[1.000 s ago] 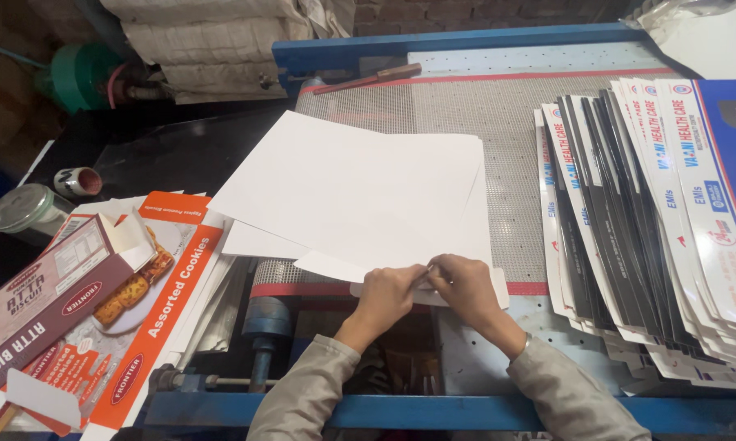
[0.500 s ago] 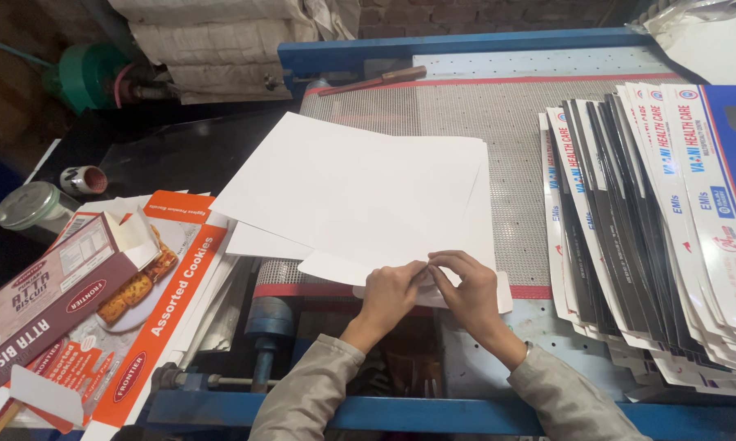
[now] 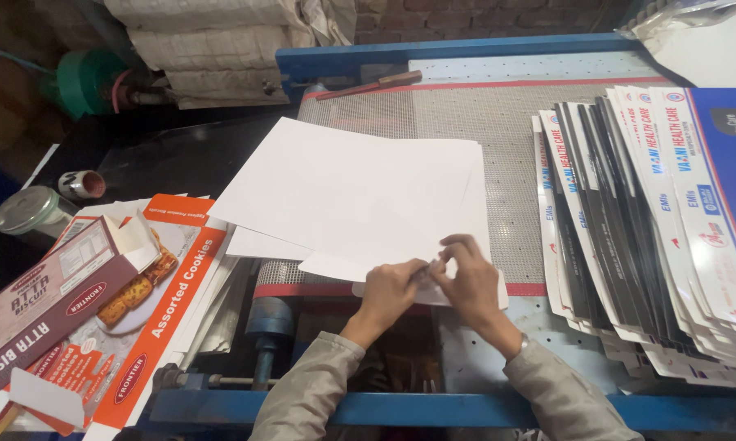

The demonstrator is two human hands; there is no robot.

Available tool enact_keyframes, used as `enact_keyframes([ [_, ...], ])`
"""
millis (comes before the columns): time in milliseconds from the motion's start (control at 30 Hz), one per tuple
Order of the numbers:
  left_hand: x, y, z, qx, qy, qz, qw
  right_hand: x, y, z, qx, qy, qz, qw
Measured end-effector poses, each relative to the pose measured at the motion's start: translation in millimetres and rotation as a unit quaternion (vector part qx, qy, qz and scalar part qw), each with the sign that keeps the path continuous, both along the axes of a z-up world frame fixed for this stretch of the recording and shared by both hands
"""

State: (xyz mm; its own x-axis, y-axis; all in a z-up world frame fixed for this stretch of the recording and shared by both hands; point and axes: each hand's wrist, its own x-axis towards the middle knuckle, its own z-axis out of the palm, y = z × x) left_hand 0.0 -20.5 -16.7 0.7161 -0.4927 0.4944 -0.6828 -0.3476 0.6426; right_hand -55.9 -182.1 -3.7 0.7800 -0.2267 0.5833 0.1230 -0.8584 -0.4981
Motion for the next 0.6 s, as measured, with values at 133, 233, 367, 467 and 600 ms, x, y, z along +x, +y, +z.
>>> enact_keyframes([
  [133, 4.8, 7.0, 10.6, -0.066, 0.005, 0.030, 0.997, -26.7, -43.9, 6.1, 0.047, -0.059, -0.027, 0.997],
  [233, 4.6, 14.5, 16.0, -0.055, 0.039, 0.056, 0.996, -120.7, -84.9, 5.1, 0.128, -0.048, -0.046, 0.990],
  [367, -0.6, 11.9, 17.3, -0.060, -0.064, 0.041, 0.995, -259.8, -119.1, 15.6, -0.038, 0.096, -0.212, 0.972],
  [467, -5.2, 6.6, 13.2, -0.066, -0.096, 0.009, 0.993, -292.3, -113.7, 31.5, -0.033, 0.111, -0.228, 0.967],
  [600, -13.0, 8.2, 14.6, -0.056, -0.100, -0.003, 0.993, -217.5, -59.3, 24.4, 0.165, 0.121, -0.132, 0.970],
])
